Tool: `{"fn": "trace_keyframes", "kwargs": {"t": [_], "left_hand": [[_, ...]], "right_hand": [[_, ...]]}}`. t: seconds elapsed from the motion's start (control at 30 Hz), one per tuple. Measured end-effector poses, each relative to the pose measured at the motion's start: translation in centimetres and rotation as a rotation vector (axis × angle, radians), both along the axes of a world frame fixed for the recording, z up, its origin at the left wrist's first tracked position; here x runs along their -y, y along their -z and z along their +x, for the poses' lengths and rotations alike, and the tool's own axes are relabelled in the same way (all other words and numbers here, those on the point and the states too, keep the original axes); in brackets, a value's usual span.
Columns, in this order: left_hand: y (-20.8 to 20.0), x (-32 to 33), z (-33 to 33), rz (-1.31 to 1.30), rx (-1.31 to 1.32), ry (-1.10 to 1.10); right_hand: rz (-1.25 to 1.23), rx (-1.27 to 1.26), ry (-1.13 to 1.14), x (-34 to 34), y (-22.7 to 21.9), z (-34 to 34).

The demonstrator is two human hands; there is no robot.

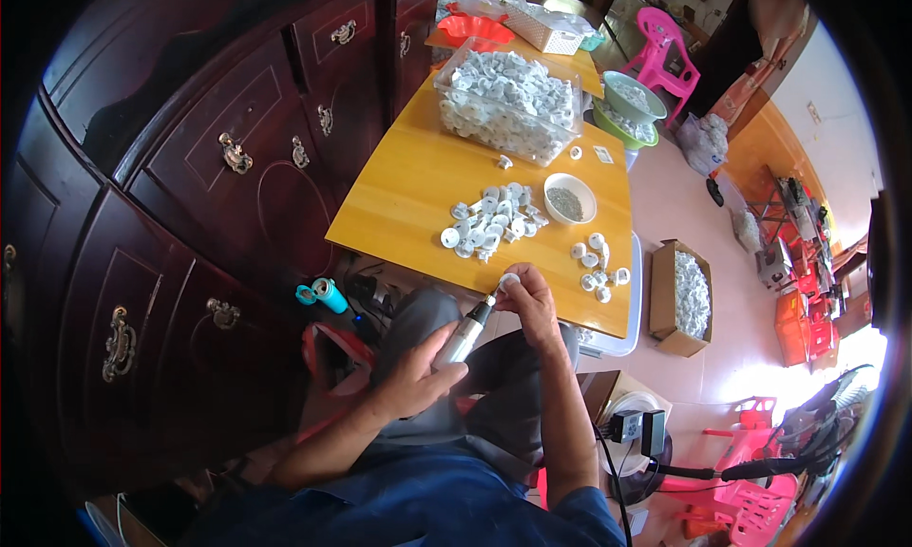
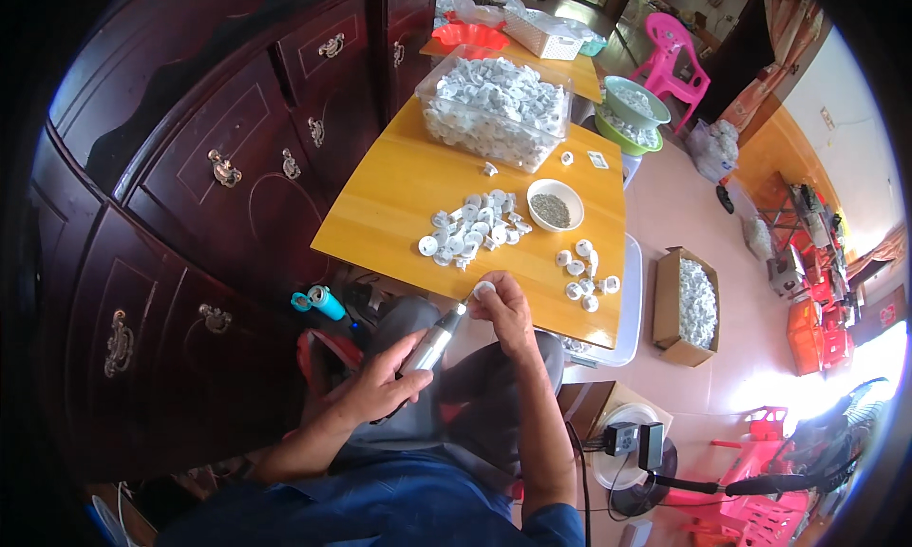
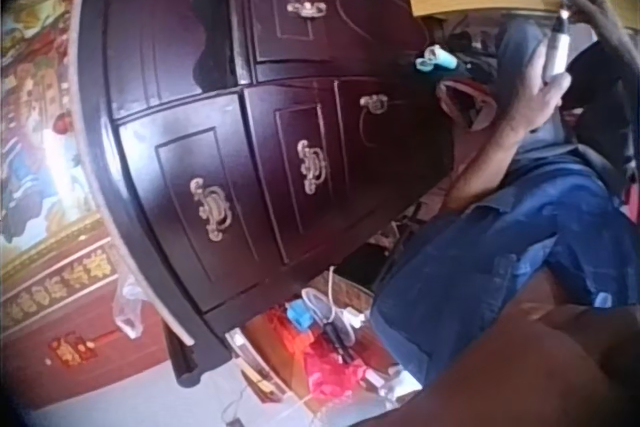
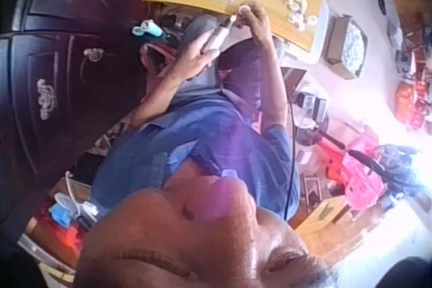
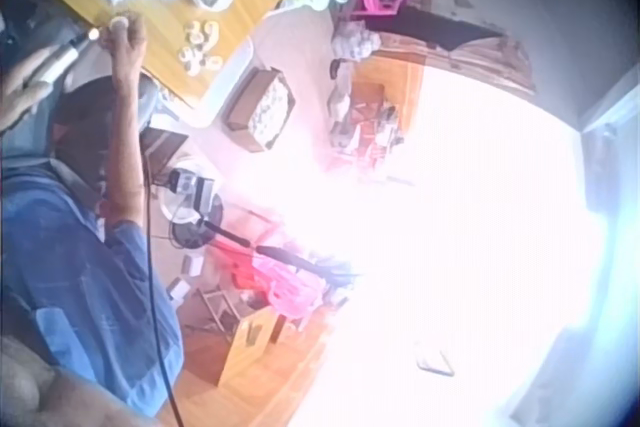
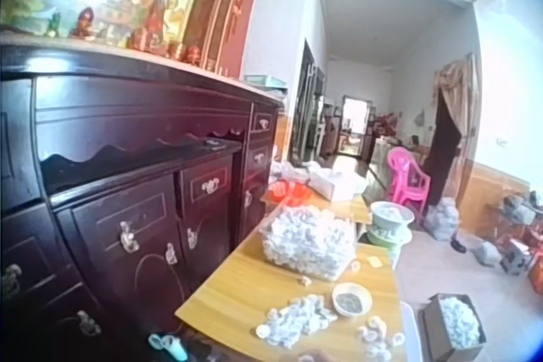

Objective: Assembling small white plastic shoe components using a power screwdriver.

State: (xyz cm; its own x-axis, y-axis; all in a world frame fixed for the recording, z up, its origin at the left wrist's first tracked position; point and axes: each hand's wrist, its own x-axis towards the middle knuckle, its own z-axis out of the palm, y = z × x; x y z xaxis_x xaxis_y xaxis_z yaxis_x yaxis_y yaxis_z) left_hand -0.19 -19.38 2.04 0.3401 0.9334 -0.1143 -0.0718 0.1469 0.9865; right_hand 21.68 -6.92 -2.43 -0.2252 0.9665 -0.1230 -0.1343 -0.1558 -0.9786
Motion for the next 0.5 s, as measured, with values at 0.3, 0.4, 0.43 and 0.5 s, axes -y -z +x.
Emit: {"fn": "trace_keyframes", "kwargs": {"t": [0.3,0.4,0.43,0.5], "left_hand": [[-0.02,0.09,-0.03,0.003,-0.022,-0.003],[-0.07,0.02,0.0,0.003,-0.036,-0.003],[-0.07,-0.01,0.0,0.009,-0.046,-0.002],[0.19,-0.07,-0.11,0.003,-0.067,0.005]], "right_hand": [[0.033,0.017,0.082,0.37,0.41,-0.5],[0.049,0.027,0.091,0.74,0.21,-0.63],[0.054,0.038,0.103,0.8,0.17,-0.62],[0.072,0.014,0.086,0.76,0.55,-0.4]]}}
